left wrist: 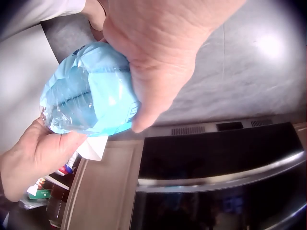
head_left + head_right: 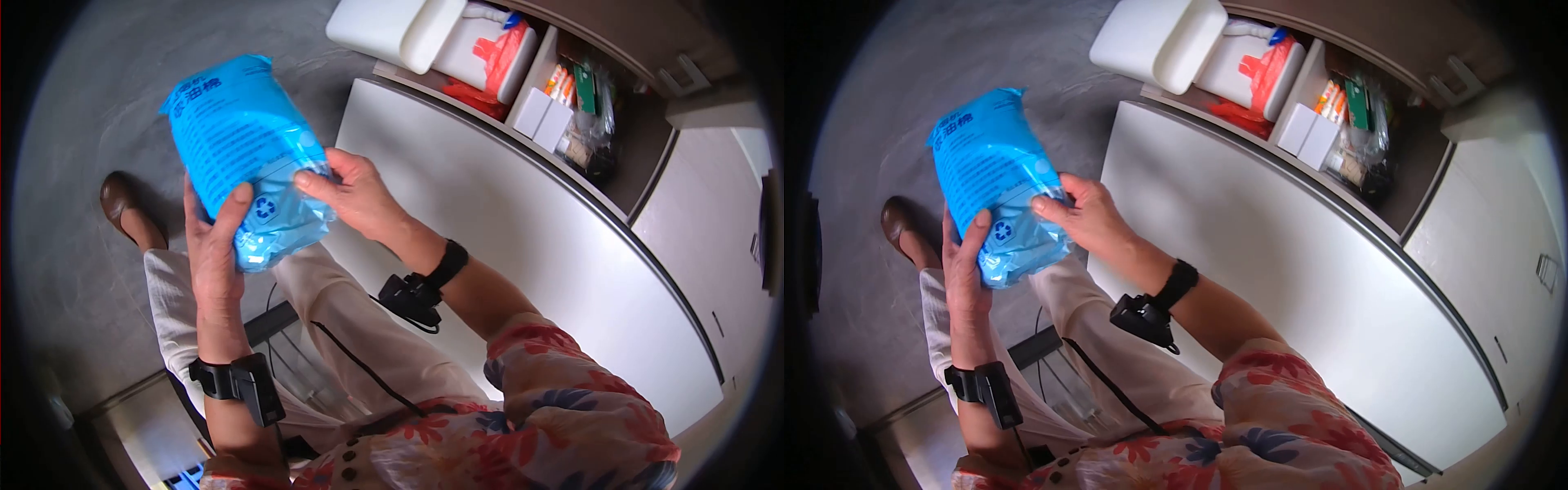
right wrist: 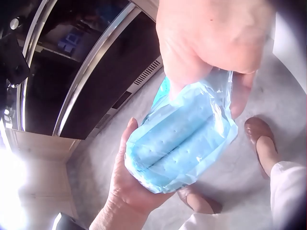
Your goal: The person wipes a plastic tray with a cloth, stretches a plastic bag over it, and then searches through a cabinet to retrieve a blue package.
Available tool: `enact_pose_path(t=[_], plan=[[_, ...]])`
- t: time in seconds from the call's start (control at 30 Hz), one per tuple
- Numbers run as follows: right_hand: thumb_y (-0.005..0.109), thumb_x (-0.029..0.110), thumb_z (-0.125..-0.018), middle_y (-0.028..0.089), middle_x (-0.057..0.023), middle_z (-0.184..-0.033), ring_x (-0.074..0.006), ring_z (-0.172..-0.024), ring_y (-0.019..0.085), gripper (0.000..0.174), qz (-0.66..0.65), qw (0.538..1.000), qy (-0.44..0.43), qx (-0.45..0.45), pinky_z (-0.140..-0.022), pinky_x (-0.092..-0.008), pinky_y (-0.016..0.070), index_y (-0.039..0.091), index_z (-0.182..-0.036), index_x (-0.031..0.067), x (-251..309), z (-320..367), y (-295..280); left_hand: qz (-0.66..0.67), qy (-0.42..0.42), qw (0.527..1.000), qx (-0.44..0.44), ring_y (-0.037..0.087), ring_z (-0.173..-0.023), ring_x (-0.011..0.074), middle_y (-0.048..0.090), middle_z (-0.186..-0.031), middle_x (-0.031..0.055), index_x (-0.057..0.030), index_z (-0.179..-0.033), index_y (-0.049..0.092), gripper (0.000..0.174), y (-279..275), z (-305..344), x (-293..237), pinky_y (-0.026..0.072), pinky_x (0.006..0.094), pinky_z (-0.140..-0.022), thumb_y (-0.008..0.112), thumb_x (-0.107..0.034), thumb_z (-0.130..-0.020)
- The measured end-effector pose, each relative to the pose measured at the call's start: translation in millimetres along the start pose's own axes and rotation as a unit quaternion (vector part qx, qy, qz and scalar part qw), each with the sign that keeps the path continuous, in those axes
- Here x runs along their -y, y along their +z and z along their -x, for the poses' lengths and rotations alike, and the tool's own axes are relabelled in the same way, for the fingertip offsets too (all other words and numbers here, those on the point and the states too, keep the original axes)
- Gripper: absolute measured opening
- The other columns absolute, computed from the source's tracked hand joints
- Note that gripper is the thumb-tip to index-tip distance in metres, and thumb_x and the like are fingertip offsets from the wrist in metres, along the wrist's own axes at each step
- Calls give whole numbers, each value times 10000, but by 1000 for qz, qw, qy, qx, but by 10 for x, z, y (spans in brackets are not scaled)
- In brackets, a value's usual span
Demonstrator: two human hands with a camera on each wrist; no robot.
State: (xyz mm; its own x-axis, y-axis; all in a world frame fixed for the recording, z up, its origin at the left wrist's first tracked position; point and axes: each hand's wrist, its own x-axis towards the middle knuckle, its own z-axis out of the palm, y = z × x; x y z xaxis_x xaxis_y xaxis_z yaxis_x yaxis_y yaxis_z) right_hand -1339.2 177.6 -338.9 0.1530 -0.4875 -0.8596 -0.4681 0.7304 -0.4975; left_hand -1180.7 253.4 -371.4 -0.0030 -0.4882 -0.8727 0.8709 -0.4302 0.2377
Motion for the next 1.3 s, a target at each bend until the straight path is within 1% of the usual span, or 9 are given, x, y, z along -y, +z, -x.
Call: enact_pose_path(t=[0.17, 0.3, 0.37, 0.53, 0.6, 0.67, 0.8, 0.97, 1.3], plan=[[638, 158, -852, 631, -26, -871, -83, -790, 581, 219, 0, 999, 39, 18, -720, -236, 491, 594, -1005, 7, -126, -146, 130, 19, 11, 998, -58, 552, -1023, 216, 537, -1158, 140, -8, -1347, 307, 774, -115, -19, 40, 450, 328, -884, 734, -69, -705], [633, 172, -860, 625, -23, -865, -75, -787, 570, 236, 21, 998, 47, 40, -711, -232, 489, 587, -1012, -2, -161, -308, 300, 1, 38, 996, -82, 548, -1023, 214, 536, -1155, 140, -3, -1351, 300, 771, -265, -70, -24, 442, 325, -891, 723, -60, -709], [627, 170, -864, 621, -13, -879, -68, -800, 560, 218, 7, 997, 52, 57, -728, -227, 479, 590, -1012, 15, -79, -301, 268, -18, 72, 991, -108, 539, -1028, 212, 536, -1151, 134, -1, -1351, 302, 763, -183, -11, -54, 432, 324, -902, 716, -55, -713], [625, 163, -865, 616, 4, -876, -57, -808, 549, 182, 6, 995, 65, 70, -739, -215, 466, 599, -989, 32, -67, -376, 283, -21, 75, 992, -102, 528, -1048, 213, 528, -1174, 129, -9, -1354, 307, 756, -239, -38, -73, 418, 328, -919, 715, -61, -720], [637, 161, -853, 628, -9, -832, -62, -752, 561, 184, 27, 995, 76, 57, -693, -224, 481, 610, -965, 19, -80, -406, 338, -21, 69, 992, -103, 526, -1056, 214, 524, -1185, 127, -13, -1354, 309, 755, -255, -54, -114, 415, 331, -924, 718, -63, -721], [635, 164, -855, 628, -6, -835, -59, -751, 557, 184, 2, 997, 58, 54, -694, -222, 476, 607, -970, 23, -52, -375, 376, 0, 64, 993, -96, 522, -1069, 218, 519, -1203, 127, -17, -1354, 311, 758, -297, -57, -116, 411, 334, -930, 725, -70, -722], [624, 179, -867, 618, 8, -881, -54, -810, 550, 205, 6, 997, 53, 60, -729, -219, 467, 595, -1007, 31, 40, -345, 314, 5, 59, 995, -78, 518, -1082, 223, 523, -1202, 127, -23, -1355, 316, 752, -267, -72, -116, 403, 340, -942, 726, -71, -727], [639, 192, -854, 631, -19, -848, -66, -775, 560, 211, -4, 998, 35, 48, -704, -241, 480, 596, -964, 18, 92, -299, 233, -2, 37, 997, -69, 518, -1089, 236, 525, -1200, 128, -25, -1356, 319, 786, -154, -88, -171, 389, 362, -962, 741, -93, -697], [649, 217, -844, 648, -42, -828, -85, -744, 579, 237, 11, 1000, 14, 15, -691, -253, 485, 598, -945, 8, 6, -152, 117, -16, 24, 998, -48, 520, -1083, 223, 527, -1199, 121, -20, -1354, 321, 773, -111, -57, -66, 395, 348, -952, 742, -96, -711]])
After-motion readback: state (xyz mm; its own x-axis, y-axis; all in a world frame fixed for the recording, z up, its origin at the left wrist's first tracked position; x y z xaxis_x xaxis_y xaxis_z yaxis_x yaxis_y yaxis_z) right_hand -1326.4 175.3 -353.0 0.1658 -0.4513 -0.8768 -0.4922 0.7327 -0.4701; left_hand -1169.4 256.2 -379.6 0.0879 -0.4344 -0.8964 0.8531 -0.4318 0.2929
